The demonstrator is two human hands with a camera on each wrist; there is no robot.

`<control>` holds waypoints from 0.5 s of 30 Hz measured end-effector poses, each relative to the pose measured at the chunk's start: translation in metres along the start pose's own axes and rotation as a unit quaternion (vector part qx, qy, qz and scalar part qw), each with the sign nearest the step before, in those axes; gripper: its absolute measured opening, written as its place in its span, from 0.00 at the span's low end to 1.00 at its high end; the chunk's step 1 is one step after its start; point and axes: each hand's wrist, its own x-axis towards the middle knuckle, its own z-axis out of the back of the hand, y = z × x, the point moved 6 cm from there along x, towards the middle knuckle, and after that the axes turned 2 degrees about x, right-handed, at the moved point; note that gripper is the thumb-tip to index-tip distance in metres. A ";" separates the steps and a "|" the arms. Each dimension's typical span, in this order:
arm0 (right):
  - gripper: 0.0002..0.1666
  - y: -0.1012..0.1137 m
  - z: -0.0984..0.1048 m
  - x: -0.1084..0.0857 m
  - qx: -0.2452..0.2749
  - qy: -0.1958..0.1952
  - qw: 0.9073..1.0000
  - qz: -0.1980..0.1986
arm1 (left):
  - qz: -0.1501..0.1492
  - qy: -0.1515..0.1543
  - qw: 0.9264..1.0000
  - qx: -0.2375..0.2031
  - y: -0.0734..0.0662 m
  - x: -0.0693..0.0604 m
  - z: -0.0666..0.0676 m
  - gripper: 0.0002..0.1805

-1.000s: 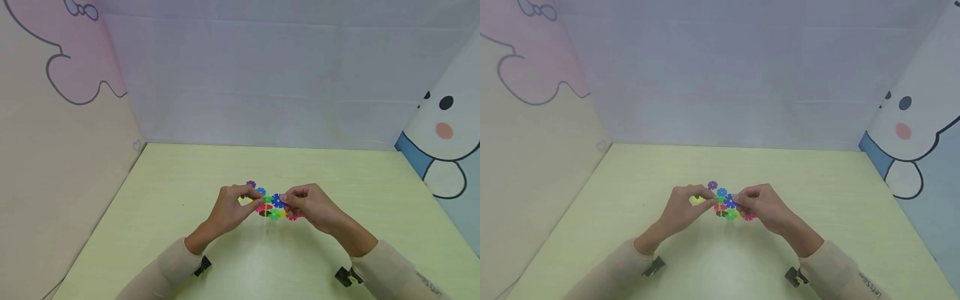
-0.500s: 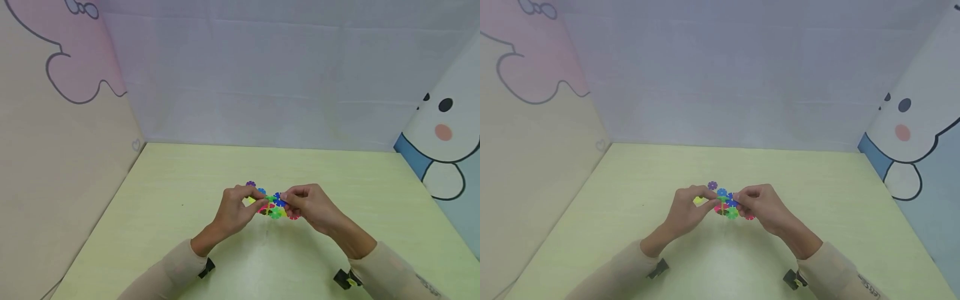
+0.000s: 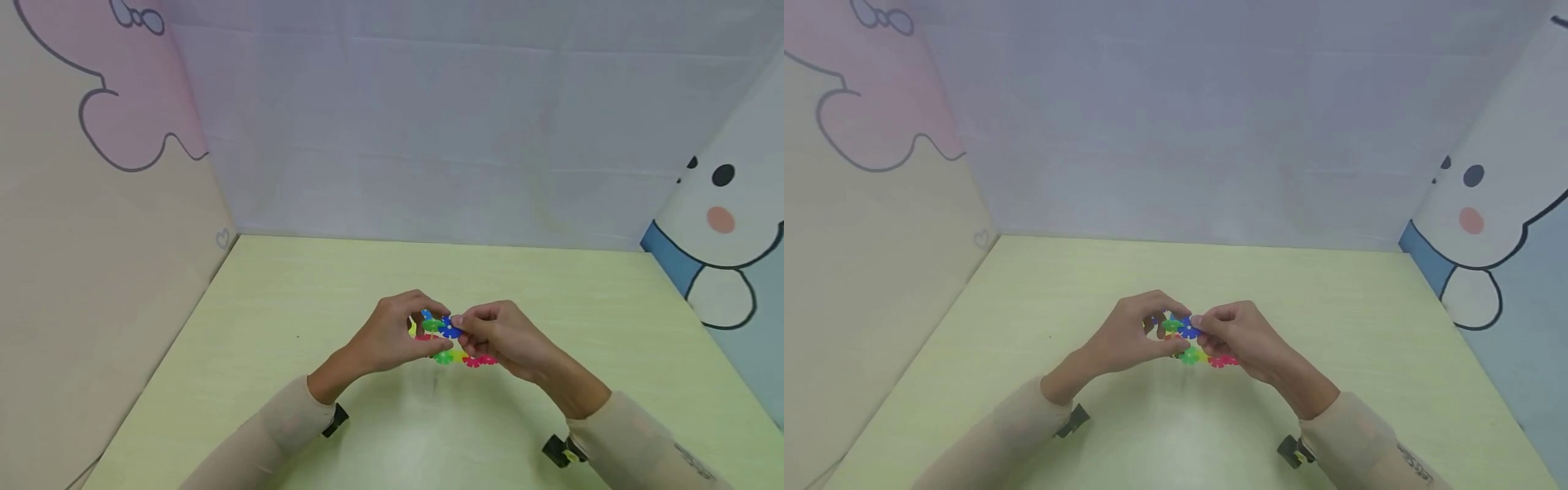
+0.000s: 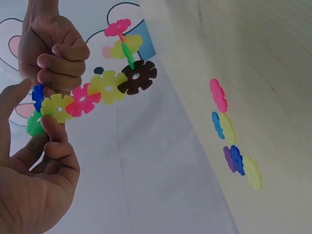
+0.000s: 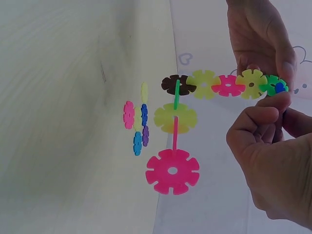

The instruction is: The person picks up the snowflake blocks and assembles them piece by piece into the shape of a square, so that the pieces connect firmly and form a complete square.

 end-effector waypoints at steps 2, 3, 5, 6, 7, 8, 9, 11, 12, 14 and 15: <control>0.15 0.000 -0.002 0.001 0.007 0.006 1.000 -0.001 | -0.001 0.002 1.000 0.002 0.000 0.000 -0.001 0.20; 0.15 0.000 -0.002 0.002 0.010 0.009 1.000 -0.002 | -0.002 0.002 1.000 0.002 0.000 0.000 -0.002 0.19; 0.14 -0.001 -0.003 0.002 0.014 0.012 1.000 -0.003 | -0.006 0.000 1.000 0.003 0.000 -0.001 -0.002 0.18; 0.14 -0.001 -0.004 0.003 0.014 0.014 1.000 -0.002 | -0.007 -0.001 1.000 0.005 0.000 -0.001 -0.002 0.17; 0.14 -0.001 -0.004 0.003 0.015 0.016 1.000 -0.002 | -0.009 -0.001 1.000 0.007 0.000 -0.001 -0.002 0.17; 0.14 -0.001 -0.004 0.003 0.014 0.017 1.000 -0.002 | -0.009 -0.001 1.000 0.009 0.000 -0.002 -0.002 0.17; 0.15 -0.001 -0.004 0.003 0.010 0.020 1.000 -0.001 | -0.009 -0.001 1.000 0.011 0.000 -0.002 -0.002 0.16; 0.17 0.000 -0.003 0.004 -0.006 0.021 1.000 0.004 | -0.005 0.001 1.000 0.013 0.001 -0.003 -0.001 0.16; 0.18 0.001 -0.001 0.005 -0.016 0.017 1.000 0.008 | -0.002 0.001 1.000 0.013 0.002 -0.003 0.000 0.16; 0.20 0.005 0.006 0.009 -0.044 -0.001 0.999 0.017 | 0.004 0.001 1.000 0.009 0.004 -0.005 0.002 0.16; 0.21 0.007 0.011 0.011 -0.062 -0.014 0.998 0.023 | 0.006 0.000 1.000 0.006 0.005 -0.006 0.003 0.15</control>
